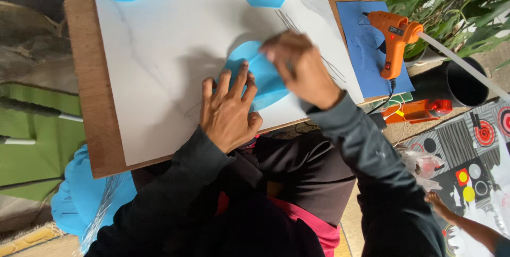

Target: The person assembles a paper petal by placing a thin wire onto a blue paper cutout and applying hot glue along the wire before folding the paper over it.

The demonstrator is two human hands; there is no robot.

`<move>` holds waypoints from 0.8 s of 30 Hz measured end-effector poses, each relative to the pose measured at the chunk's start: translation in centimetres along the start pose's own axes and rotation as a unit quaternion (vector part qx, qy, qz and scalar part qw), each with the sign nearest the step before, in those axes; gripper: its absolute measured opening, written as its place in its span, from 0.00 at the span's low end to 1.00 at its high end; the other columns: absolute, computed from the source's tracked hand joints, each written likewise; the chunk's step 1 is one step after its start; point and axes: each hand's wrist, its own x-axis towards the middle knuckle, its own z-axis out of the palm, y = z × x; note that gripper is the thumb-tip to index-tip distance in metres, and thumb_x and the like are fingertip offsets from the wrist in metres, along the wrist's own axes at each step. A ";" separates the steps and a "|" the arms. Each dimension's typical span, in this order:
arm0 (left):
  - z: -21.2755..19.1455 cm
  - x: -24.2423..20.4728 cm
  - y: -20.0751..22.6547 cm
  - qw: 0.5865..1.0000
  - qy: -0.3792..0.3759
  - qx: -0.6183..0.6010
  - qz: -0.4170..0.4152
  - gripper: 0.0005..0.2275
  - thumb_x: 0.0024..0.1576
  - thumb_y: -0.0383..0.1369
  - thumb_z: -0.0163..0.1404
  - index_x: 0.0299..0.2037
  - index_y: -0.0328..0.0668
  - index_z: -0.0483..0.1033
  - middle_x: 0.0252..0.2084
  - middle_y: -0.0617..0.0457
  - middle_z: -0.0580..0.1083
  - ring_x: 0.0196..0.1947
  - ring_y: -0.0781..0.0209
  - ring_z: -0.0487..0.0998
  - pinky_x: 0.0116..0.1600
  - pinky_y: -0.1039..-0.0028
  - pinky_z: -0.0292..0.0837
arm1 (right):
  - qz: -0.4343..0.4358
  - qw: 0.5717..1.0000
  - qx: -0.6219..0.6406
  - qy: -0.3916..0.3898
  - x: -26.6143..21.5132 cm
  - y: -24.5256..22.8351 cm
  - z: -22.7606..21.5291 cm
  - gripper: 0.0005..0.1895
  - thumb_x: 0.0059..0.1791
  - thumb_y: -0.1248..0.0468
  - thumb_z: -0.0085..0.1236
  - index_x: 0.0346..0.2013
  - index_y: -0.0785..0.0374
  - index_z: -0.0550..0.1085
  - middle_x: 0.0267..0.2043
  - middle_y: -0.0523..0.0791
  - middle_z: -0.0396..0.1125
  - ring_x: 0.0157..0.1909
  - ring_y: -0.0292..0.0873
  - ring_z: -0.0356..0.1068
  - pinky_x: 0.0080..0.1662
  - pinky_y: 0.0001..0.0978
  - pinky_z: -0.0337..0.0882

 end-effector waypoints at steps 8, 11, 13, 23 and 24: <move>0.3 -0.2 0.3 1.000 0.000 0.007 -0.008 0.25 0.40 0.39 0.41 0.48 0.34 0.66 0.53 0.37 0.63 0.52 0.45 0.61 0.53 0.54 0.47 | -0.070 0.979 -0.139 -0.128 -1.4 -1.4 0.2 0.19 0.52 0.58 0.32 0.48 0.68 0.67 0.54 0.51 0.61 0.56 0.51 0.59 0.55 0.48 0.52; 0.2 -0.5 0.6 1.000 -0.011 0.006 -0.026 0.26 0.41 0.39 0.40 0.51 0.35 0.65 0.56 0.37 0.61 0.55 0.43 0.61 0.55 0.50 0.45 | -0.069 0.971 -0.181 -0.139 -1.7 -1.5 0.4 0.23 0.52 0.55 0.29 0.50 0.67 0.66 0.57 0.51 0.58 0.60 0.49 0.56 0.57 0.49 0.48; 0.0 -0.6 0.8 0.999 -0.014 0.009 -0.033 0.26 0.42 0.38 0.40 0.52 0.35 0.64 0.58 0.37 0.60 0.57 0.43 0.60 0.57 0.49 0.44 | -0.060 0.969 -0.192 -0.142 -1.9 -1.4 0.4 0.23 0.52 0.54 0.28 0.51 0.66 0.65 0.58 0.51 0.57 0.61 0.48 0.55 0.58 0.49 0.47; 0.1 -1.2 0.9 0.997 -0.020 -0.038 -0.063 0.26 0.46 0.37 0.41 0.56 0.35 0.62 0.62 0.38 0.54 0.63 0.44 0.52 0.62 0.47 0.35 | 0.020 0.965 -0.207 -0.158 -2.5 -1.0 1.1 0.28 0.51 0.50 0.31 0.59 0.65 0.58 0.63 0.51 0.50 0.66 0.47 0.44 0.61 0.53 0.33; 0.1 -1.3 0.9 0.997 -0.016 -0.050 -0.063 0.25 0.47 0.36 0.41 0.56 0.34 0.61 0.63 0.37 0.52 0.63 0.43 0.50 0.63 0.47 0.34 | 0.033 0.966 -0.205 -0.156 -2.5 -1.0 1.1 0.29 0.51 0.50 0.32 0.59 0.66 0.57 0.64 0.52 0.49 0.66 0.48 0.44 0.61 0.54 0.35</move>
